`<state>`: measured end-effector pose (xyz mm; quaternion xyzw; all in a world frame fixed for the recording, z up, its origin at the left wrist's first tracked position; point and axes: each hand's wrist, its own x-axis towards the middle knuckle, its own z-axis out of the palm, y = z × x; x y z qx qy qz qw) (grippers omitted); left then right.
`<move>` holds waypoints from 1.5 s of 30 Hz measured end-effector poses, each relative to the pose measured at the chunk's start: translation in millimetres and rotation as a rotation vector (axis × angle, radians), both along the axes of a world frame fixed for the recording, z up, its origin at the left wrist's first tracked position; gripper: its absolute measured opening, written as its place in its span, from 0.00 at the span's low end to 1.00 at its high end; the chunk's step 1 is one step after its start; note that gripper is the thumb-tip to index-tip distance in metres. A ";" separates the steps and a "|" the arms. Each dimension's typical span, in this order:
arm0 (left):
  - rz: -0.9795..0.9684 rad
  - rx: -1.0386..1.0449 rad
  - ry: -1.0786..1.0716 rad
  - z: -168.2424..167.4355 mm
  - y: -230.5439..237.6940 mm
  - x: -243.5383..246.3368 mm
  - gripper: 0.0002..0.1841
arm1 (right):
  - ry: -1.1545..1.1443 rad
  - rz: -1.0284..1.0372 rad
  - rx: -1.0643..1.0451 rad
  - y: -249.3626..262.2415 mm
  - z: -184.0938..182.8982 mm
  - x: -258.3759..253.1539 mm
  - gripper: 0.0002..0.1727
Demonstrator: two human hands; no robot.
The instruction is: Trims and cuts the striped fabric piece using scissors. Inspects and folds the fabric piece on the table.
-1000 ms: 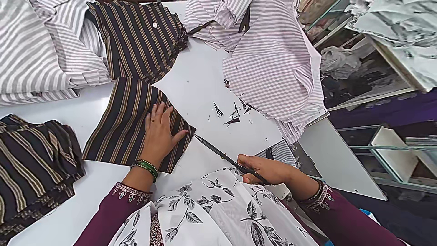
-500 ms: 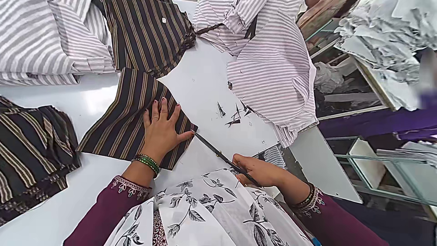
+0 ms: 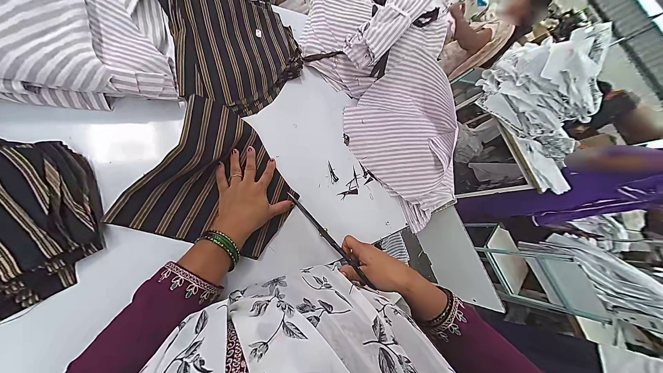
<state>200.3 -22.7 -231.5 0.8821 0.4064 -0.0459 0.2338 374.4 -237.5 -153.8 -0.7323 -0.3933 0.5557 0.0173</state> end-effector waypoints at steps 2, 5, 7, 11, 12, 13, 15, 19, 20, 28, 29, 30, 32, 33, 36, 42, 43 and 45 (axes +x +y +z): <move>0.005 0.003 -0.037 -1.8 -0.2 -0.9 0.58 | 0.010 -0.008 0.048 -4.8 -2.7 -3.0 0.22; 0.008 0.007 -0.045 -2.8 -0.4 -1.0 0.58 | 0.016 -0.012 0.087 -10.3 -7.5 -7.2 0.20; 0.012 0.021 -0.058 -4.3 -0.8 -1.9 0.58 | 0.017 -0.009 0.109 -13.2 -10.6 -8.3 0.20; 0.026 0.019 -0.060 -4.2 -1.0 -0.2 0.56 | 0.028 -0.002 0.118 -16.1 -13.9 -7.4 0.20; 0.026 0.010 -0.048 -3.8 -0.9 0.6 0.56 | 0.046 -0.007 0.100 -15.8 -13.6 -6.1 0.20; 0.026 0.009 -0.043 -3.4 -0.8 0.9 0.57 | 0.062 -0.013 0.078 -15.1 -13.8 -4.3 0.20; 0.025 0.013 -0.042 -2.6 -1.1 1.0 0.57 | 0.070 -0.016 0.012 -9.4 -11.4 -2.1 0.23; 0.026 0.010 -0.048 -2.5 -1.4 1.0 0.59 | 0.057 -0.030 -0.003 1.1 -7.6 -3.0 0.25; 0.029 0.002 -0.045 -1.6 -1.1 1.1 0.59 | 0.059 -0.039 0.028 0.5 -8.8 -3.7 0.24; 0.014 -0.013 -0.035 -1.1 -0.8 1.0 0.60 | 0.091 -0.054 0.095 -6.2 -13.7 -9.7 0.19; 0.014 -0.022 -0.028 -0.4 -0.6 1.3 0.60 | 0.102 -0.049 0.065 -4.4 -13.6 -8.8 0.19; 0.011 -0.022 -0.023 0.2 -0.8 1.6 0.59 | 0.108 -0.050 0.037 -2.0 -12.9 -8.1 0.21; 0.005 -0.014 -0.029 -0.3 -2.1 1.7 0.60 | 0.119 -0.066 0.032 0.7 -12.0 -7.5 0.26; -0.001 -0.008 -0.031 -1.1 -2.9 1.6 0.60 | 0.124 -0.083 0.053 0.0 -13.8 -8.0 0.29; -0.008 -0.011 -0.017 -1.0 -3.1 2.6 0.61 | 0.135 -0.150 0.135 -4.0 -18.4 -12.4 0.29; -0.024 -0.014 -0.037 -0.5 -5.7 1.5 0.60 | 0.153 -0.127 0.105 -6.5 -19.9 -10.5 0.36; -0.028 -0.016 -0.040 -0.5 -6.7 1.5 0.60 | 0.150 -0.113 0.095 -4.4 -19.3 -9.9 0.38; -0.034 -0.030 -0.034 0.4 -8.8 1.9 0.60 | 0.139 -0.113 0.098 -0.3 -18.7 -10.6 0.40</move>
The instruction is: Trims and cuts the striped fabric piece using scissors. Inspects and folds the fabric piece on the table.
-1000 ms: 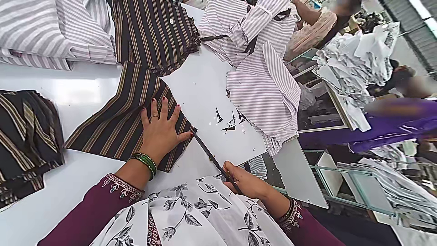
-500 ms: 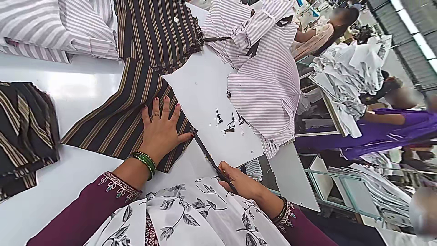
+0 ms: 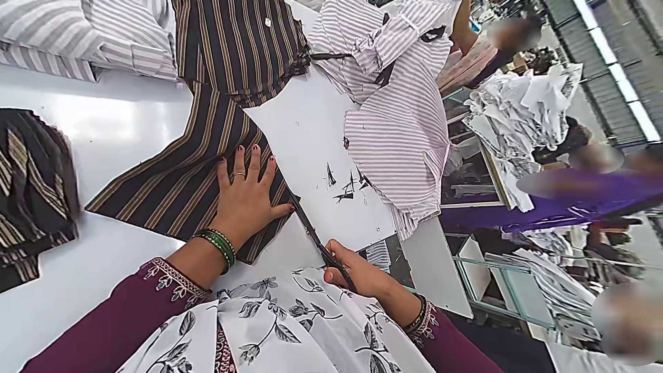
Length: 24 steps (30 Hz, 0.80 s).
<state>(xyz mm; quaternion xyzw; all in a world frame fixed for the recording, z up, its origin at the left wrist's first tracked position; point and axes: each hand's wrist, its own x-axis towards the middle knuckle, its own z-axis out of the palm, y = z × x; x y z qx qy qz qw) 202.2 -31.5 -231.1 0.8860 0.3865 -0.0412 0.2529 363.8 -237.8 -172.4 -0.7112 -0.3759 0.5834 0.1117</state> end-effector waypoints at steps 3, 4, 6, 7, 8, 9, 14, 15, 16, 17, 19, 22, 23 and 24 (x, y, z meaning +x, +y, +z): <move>-0.003 -0.029 0.020 2.5 -1.5 0.8 0.61 | -0.015 -0.034 0.049 0.4 -0.5 -5.2 0.32; 0.001 -0.025 0.013 2.0 -2.1 0.6 0.60 | -0.016 -0.040 0.055 -0.6 -1.1 -6.4 0.30; 0.003 -0.029 0.012 2.9 -3.0 0.3 0.60 | -0.013 -0.045 0.060 -2.7 -3.0 -6.7 0.31; -0.001 -0.030 0.019 3.6 -3.2 0.2 0.60 | -0.007 -0.035 0.056 -2.3 -2.9 -5.5 0.34; -0.003 -0.032 0.024 4.0 -3.4 0.0 0.60 | -0.002 -0.016 0.045 -0.5 -2.1 -4.1 0.37; -0.003 -0.029 0.017 3.6 -4.1 -0.2 0.60 | -0.001 -0.001 0.030 2.2 -1.0 -3.1 0.39; -0.001 -0.027 -0.004 2.9 -4.6 -0.3 0.60 | 0.016 -0.055 0.024 12.5 0.7 -5.7 0.30; 0.001 -0.035 -0.001 3.2 -4.5 -0.2 0.60 | 0.026 -0.081 0.028 12.5 0.3 -7.2 0.27; 0.003 -0.046 0.005 3.7 -4.3 0.0 0.60 | 0.033 -0.099 0.030 12.5 -0.1 -8.3 0.26; 0.003 -0.052 0.014 4.0 -4.0 0.3 0.61 | 0.036 -0.098 0.024 12.6 -0.2 -8.5 0.26; 0.001 -0.064 0.026 5.3 -3.3 0.6 0.61 | 0.033 -0.075 0.010 13.8 -0.8 -7.1 0.28; -0.001 -0.062 0.020 5.1 -3.6 0.7 0.61 | 0.026 -0.053 -0.007 17.9 -0.1 -3.9 0.32; -0.001 -0.059 0.019 5.0 -3.6 0.4 0.61 | 0.028 -0.061 -0.003 18.9 0.1 -3.8 0.31; -0.002 -0.058 0.022 5.1 -3.5 0.2 0.61 | 0.030 -0.073 0.002 19.7 0.4 -4.2 0.29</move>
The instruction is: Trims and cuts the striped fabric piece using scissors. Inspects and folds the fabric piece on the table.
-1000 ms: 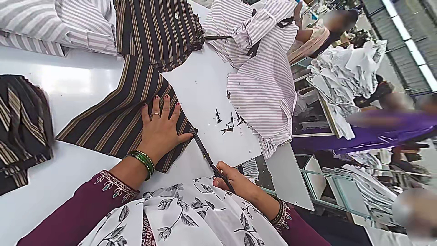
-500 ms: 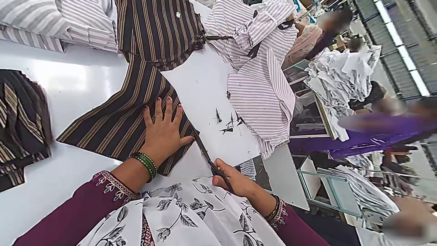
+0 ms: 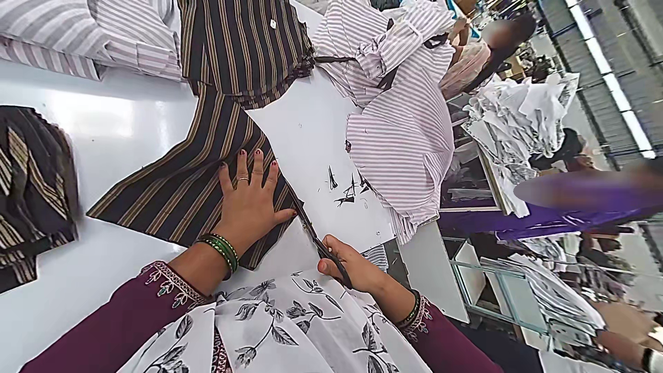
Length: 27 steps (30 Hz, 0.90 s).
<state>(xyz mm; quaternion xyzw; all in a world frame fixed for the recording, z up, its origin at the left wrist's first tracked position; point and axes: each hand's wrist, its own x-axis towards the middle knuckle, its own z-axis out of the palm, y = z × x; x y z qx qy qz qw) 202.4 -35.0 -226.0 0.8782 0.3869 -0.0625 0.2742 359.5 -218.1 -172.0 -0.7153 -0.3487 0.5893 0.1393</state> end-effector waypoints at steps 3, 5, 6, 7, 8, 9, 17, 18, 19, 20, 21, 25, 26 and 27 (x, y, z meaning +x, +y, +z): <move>-0.006 0.005 0.012 0.0 -0.2 0.1 0.60 | 0.004 -0.056 0.010 -0.1 0.5 -1.0 0.23; -0.003 0.019 0.000 -1.1 -0.9 -0.4 0.61 | -0.005 -0.089 0.009 0.2 -0.4 3.9 0.22; -0.002 0.019 0.005 -0.7 -0.8 -0.4 0.61 | -0.041 -0.088 -0.003 2.1 0.2 8.4 0.21; -0.004 0.007 0.026 0.6 -0.4 -0.3 0.61 | -0.113 -0.065 -0.012 5.4 1.4 13.9 0.21; -0.005 -0.001 0.049 2.3 -0.2 -0.2 0.62 | -0.222 -0.019 -0.021 9.9 2.8 20.2 0.22; 0.000 -0.008 0.064 3.7 -0.6 -0.4 0.61 | -0.342 0.034 -0.033 15.5 4.6 26.6 0.24; 0.162 -0.010 -0.025 5.1 -22.7 -16.9 0.60 | -0.776 0.186 0.054 44.8 -0.1 70.2 0.29; 0.222 0.047 -0.172 0.4 -26.5 -26.6 0.56 | -0.772 0.192 0.114 45.0 -2.3 74.9 0.28; 0.293 0.152 -0.317 -5.2 -28.3 -37.6 0.50 | -0.766 0.199 0.186 45.1 -5.5 80.1 0.28; 0.369 0.240 -0.410 -5.7 -27.5 -50.4 0.45 | -0.758 0.208 0.249 44.9 -9.2 85.0 0.28; 0.450 0.294 -0.456 -0.5 -24.8 -64.7 0.41 | -0.752 0.218 0.294 44.7 -12.2 88.7 0.30; 0.751 0.279 -0.317 29.4 -6.7 -113.1 0.36 | -0.736 0.214 0.410 47.1 -20.2 97.6 0.30; 0.776 0.230 -0.236 30.1 0.1 -119.9 0.36 | -0.765 0.215 0.505 44.5 -25.9 97.9 0.28; 0.780 0.184 -0.166 28.2 7.1 -123.7 0.36 | -0.815 0.219 0.682 39.9 -35.6 96.8 0.25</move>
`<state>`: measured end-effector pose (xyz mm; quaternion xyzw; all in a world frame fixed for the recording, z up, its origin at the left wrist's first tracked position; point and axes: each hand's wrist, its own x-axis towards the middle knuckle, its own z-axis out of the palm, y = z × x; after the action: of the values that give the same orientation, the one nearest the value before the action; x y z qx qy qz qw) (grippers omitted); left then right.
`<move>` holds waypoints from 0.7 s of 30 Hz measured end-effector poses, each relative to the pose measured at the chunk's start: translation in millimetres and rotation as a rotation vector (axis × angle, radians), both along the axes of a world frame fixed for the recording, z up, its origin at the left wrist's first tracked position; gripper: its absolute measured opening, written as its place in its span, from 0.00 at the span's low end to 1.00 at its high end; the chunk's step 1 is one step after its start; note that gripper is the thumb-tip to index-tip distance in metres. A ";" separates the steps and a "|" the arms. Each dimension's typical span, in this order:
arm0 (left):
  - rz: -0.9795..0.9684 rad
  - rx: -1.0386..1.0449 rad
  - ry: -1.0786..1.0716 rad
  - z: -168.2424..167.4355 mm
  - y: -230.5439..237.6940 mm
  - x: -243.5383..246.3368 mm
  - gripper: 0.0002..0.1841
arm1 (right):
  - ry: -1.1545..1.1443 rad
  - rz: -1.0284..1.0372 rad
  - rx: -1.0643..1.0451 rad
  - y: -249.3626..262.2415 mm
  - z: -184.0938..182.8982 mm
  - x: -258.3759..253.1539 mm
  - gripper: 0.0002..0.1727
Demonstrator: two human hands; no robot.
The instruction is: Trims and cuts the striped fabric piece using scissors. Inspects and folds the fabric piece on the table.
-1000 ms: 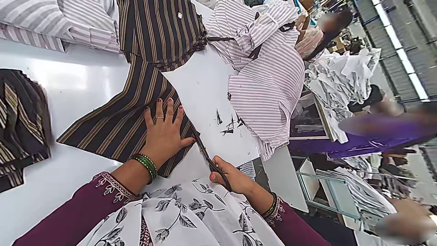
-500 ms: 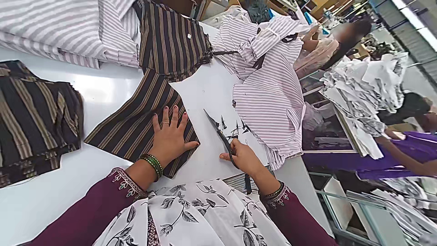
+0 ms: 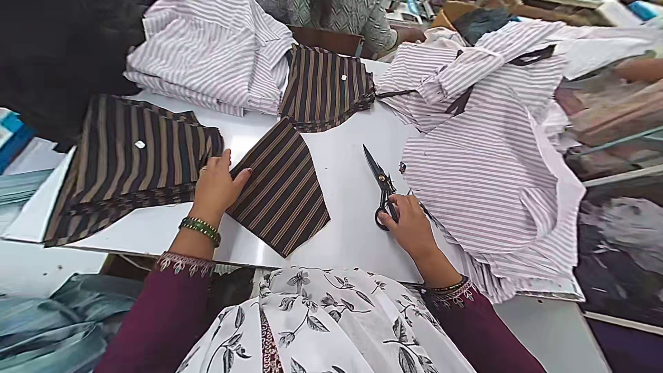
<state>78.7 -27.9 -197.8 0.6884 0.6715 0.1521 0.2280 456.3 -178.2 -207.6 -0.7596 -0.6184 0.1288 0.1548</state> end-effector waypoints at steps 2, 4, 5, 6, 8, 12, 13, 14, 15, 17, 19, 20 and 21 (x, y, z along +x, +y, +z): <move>0.007 -0.098 0.058 -5.7 11.5 1.1 0.32 | -0.050 0.146 0.340 -5.9 -19.9 -9.7 0.20; -0.011 -0.147 0.063 -9.5 16.3 8.0 0.25 | 0.044 0.249 0.440 -14.4 -25.7 -34.0 0.18; -0.046 -0.159 0.037 -9.6 17.4 10.9 0.22 | 0.120 0.289 0.443 -19.0 -29.1 -47.4 0.17; -0.103 -0.162 -0.006 -7.1 17.8 11.9 0.20 | 0.203 0.320 0.439 -21.7 -34.6 -59.5 0.17; -0.245 -0.152 -0.092 5.4 15.0 7.7 0.18 | 0.328 0.347 0.447 -22.8 -49.0 -78.9 0.18; -0.486 -0.054 -0.183 47.6 10.8 -11.1 0.16 | 0.375 0.210 0.448 -21.0 -52.9 -93.0 0.20; -0.527 0.041 -0.148 62.2 14.9 -21.3 0.15 | 0.396 0.152 0.437 -19.0 -52.1 -94.8 0.21; -0.559 0.177 -0.094 79.5 23.0 -35.2 0.14 | 0.409 0.098 0.426 -16.0 -51.6 -97.0 0.21; -0.583 0.333 -0.038 99.3 33.2 -52.2 0.13 | 0.404 0.057 0.416 -13.5 -51.8 -99.5 0.22; -0.605 0.615 0.078 150.6 51.5 -89.1 0.12 | 0.336 0.012 0.413 -9.2 -54.1 -106.6 0.22; -0.634 0.893 0.190 197.0 59.1 -123.0 0.14 | 0.229 -0.002 0.422 -6.1 -56.1 -115.5 0.22; -0.653 1.012 0.252 213.4 59.1 -137.0 0.15 | 0.174 -0.006 0.429 -3.5 -56.4 -119.7 0.23; -0.674 1.084 0.307 222.6 56.9 -149.0 0.17 | 0.129 -0.013 0.433 -1.4 -56.9 -123.3 0.24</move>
<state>-70.3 29.0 24.8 0.8924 0.2722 0.2892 -0.2144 333.0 -179.6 -264.5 -0.7027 -0.6157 0.0403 0.3543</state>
